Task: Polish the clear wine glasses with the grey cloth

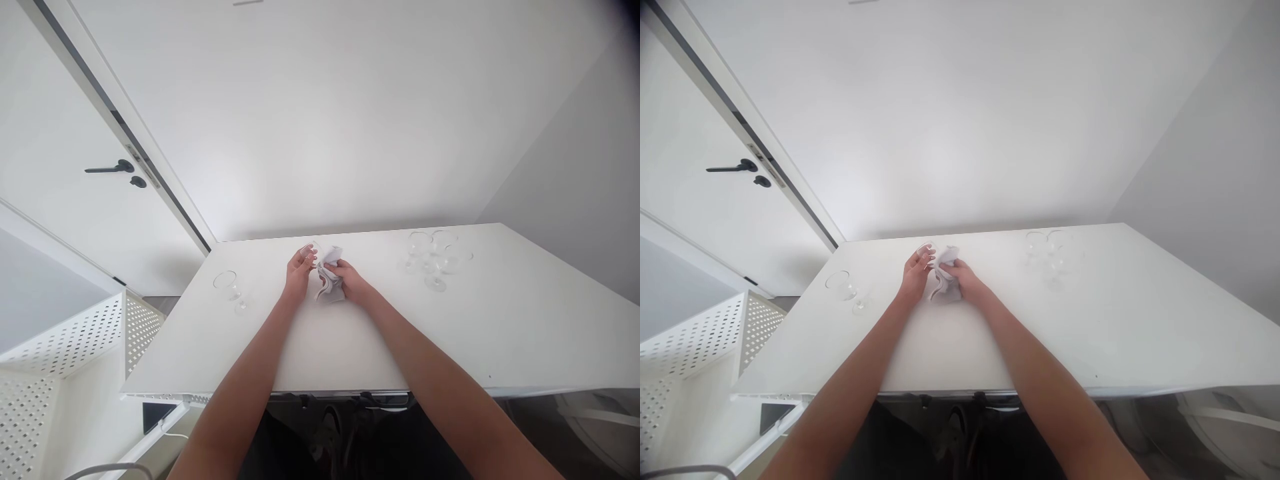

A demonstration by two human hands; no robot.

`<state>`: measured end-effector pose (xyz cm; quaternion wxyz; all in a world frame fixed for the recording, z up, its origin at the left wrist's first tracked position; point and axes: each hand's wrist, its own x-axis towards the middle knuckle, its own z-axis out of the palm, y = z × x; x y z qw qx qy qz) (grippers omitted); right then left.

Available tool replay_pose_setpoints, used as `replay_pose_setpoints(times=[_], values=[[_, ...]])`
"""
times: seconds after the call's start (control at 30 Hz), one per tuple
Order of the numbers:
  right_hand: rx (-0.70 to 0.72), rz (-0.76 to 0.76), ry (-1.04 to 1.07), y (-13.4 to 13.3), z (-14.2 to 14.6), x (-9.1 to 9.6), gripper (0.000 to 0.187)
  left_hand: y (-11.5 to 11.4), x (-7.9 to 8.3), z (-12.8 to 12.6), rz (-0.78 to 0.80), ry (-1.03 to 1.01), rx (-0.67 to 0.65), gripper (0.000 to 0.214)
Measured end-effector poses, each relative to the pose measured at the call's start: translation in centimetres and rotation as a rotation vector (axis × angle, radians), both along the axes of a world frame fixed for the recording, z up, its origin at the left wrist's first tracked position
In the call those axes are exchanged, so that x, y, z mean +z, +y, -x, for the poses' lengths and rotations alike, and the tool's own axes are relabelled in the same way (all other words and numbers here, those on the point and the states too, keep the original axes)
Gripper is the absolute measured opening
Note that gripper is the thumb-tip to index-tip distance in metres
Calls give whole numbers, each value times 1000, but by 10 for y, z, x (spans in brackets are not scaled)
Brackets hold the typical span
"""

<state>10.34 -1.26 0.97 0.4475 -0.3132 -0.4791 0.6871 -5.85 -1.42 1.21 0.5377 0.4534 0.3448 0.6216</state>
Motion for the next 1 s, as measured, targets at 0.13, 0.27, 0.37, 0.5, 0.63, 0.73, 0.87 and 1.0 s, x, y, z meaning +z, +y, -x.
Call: replay_pose_setpoints(times=[0.13, 0.27, 0.37, 0.5, 0.63, 0.73, 0.87, 1.0], values=[[-78, -207, -136, -3, 0, 0, 46, 0, 0, -1, 14, -9, 23, 50], [-107, -257, -205, -4, 6, 0, 46, 1, -1, 0, 26, -12, 51, 50], [-72, -16, -9, -3, 8, 2, 43, 0, 0, 0, 14, -24, 59, 47], [-69, 40, 67, -4, 4, 4, 42, -1, 2, 0, 3, -54, 61, 45], [3, -132, 47, -8, 1, 9, 46, -1, 4, -2, -1, -80, 72, 48], [23, -130, 66, -9, 1, 11, 38, -2, 6, -3, -6, -99, 72, 47], [5, -114, 68, -6, 0, 9, 31, -3, 7, -3, -19, -119, 65, 43], [55, -189, 20, -2, -5, 8, 19, -1, 5, -1, -8, -133, 94, 40]])
